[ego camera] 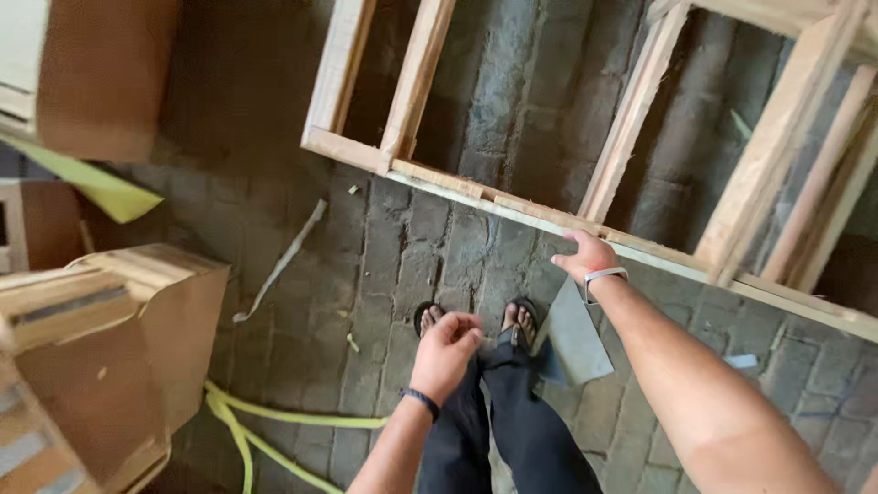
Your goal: The person uses a pneumatic nail gun to fasten red webbing straps onto a wooden chair frame, weaving the straps into a lattice pattern and trimming excess with scissors. They then carry the finished woven panel across the workshop, hammer a wooden frame, and begin laying and stapling new webbing strips onto a second frame.
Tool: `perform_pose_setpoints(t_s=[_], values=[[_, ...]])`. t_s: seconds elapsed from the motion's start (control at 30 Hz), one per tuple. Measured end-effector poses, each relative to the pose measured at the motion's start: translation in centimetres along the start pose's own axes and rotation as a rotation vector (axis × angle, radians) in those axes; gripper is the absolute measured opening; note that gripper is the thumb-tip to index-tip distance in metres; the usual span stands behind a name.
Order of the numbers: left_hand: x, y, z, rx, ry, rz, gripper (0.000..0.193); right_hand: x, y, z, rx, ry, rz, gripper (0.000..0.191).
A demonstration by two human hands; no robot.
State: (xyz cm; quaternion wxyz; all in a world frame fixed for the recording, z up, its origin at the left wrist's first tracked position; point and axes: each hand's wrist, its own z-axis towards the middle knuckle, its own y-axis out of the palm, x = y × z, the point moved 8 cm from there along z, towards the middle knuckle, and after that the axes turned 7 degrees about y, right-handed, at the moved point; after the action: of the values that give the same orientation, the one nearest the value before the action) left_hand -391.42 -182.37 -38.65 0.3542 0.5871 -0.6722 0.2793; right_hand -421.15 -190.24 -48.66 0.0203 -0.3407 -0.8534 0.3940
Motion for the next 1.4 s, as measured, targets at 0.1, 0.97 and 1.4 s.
perform_pose_setpoints(t_s=[0.1, 0.97, 1.4], values=[[-5.2, -0.1, 2.7, -0.034, -0.057, 0.041, 0.016, -1.0, 2.8, 4.6, 0.143, -0.143, -0.14, 0.085], [-11.8, -1.2, 6.6, -0.043, -0.178, 0.13, 0.018, 1.2, 5.8, 9.5, 0.108, -0.279, -0.195, 0.076], [4.6, -3.7, 13.1, -0.032, -0.105, 0.211, 0.019, -5.9, 4.4, 6.3, -0.173, -0.056, 0.116, 0.044]])
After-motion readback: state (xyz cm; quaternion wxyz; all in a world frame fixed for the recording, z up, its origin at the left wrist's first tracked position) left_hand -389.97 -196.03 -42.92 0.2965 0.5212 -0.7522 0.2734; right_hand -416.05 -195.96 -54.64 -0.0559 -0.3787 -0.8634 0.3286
